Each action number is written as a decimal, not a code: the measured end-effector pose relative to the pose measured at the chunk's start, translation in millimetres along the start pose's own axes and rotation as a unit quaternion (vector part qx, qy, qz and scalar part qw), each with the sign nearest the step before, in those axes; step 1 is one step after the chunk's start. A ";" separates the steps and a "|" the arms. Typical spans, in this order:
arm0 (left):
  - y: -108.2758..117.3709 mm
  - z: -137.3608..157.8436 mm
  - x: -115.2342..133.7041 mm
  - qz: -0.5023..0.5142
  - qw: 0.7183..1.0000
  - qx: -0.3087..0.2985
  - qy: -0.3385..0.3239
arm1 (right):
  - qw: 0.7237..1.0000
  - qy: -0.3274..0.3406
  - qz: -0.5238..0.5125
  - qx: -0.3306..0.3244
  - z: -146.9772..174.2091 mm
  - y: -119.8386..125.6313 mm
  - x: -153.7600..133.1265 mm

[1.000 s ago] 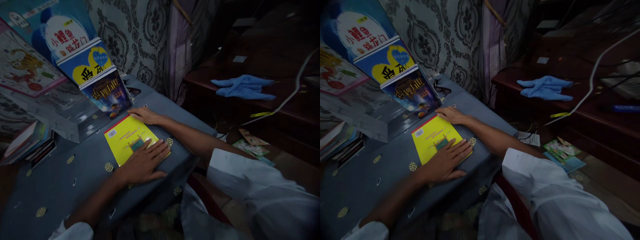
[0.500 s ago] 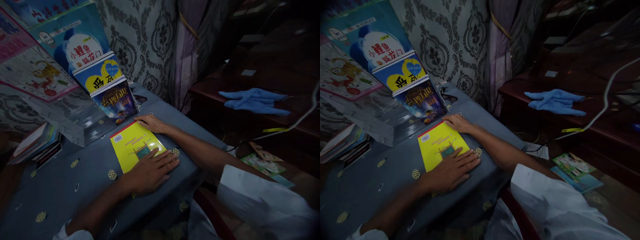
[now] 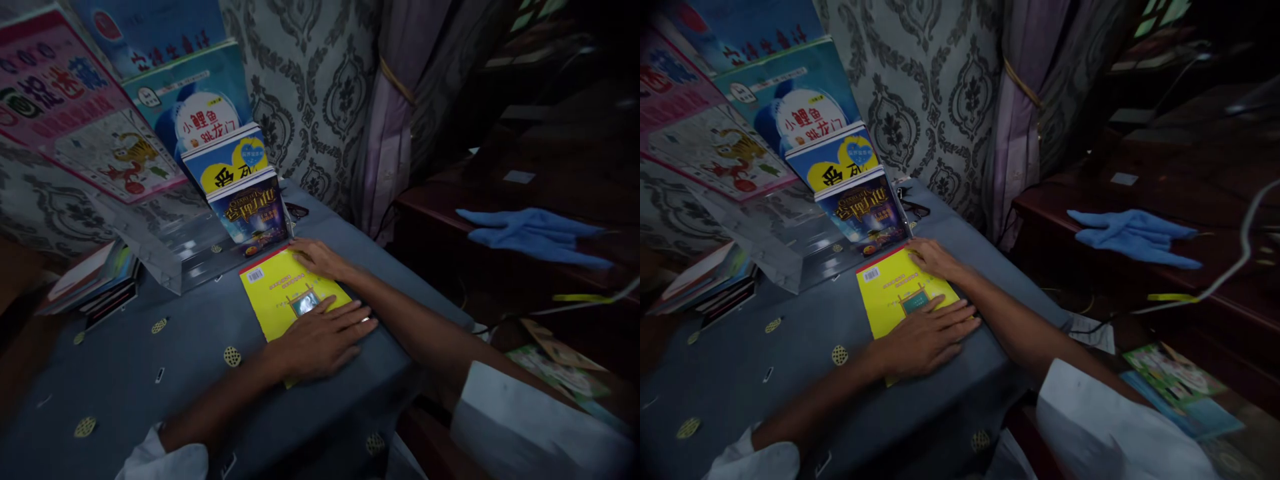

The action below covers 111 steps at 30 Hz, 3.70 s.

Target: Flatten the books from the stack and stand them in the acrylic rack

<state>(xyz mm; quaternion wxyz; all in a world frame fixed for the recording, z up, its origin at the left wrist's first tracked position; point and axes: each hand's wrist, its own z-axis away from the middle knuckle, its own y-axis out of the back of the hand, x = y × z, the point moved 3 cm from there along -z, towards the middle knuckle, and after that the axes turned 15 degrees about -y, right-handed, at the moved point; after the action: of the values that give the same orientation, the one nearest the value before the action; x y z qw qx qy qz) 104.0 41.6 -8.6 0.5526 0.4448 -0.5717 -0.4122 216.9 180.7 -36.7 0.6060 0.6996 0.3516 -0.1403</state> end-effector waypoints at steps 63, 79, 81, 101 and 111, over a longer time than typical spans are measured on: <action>9.5 120.1 -96.3 -0.101 0.941 0.048 0.319 | 0.997 -0.041 0.042 -0.053 5.9 -5.6 3.5; 14.6 67.6 -69.2 -0.074 0.989 -0.011 0.125 | 0.995 -0.055 0.060 -0.061 3.4 -7.5 0.9; 13.2 57.5 -64.5 -0.072 0.991 -0.012 0.108 | 0.995 -0.047 0.058 -0.066 3.6 -6.1 0.5; 0.3 2.5 -21.1 -0.021 0.999 -0.017 -0.028 | 0.992 -0.050 0.038 -0.106 -0.3 0.7 -1.4; -5.3 2.2 3.2 -0.026 0.996 -0.014 -0.090 | 0.994 -0.050 0.053 -0.086 2.6 -3.6 0.3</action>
<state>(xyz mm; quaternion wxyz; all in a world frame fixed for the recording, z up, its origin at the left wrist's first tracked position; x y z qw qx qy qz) 102.1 37.1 -13.0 0.4942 0.4132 -0.6014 -0.4726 215.3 178.3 -40.2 0.6876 0.6545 0.2935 -0.1120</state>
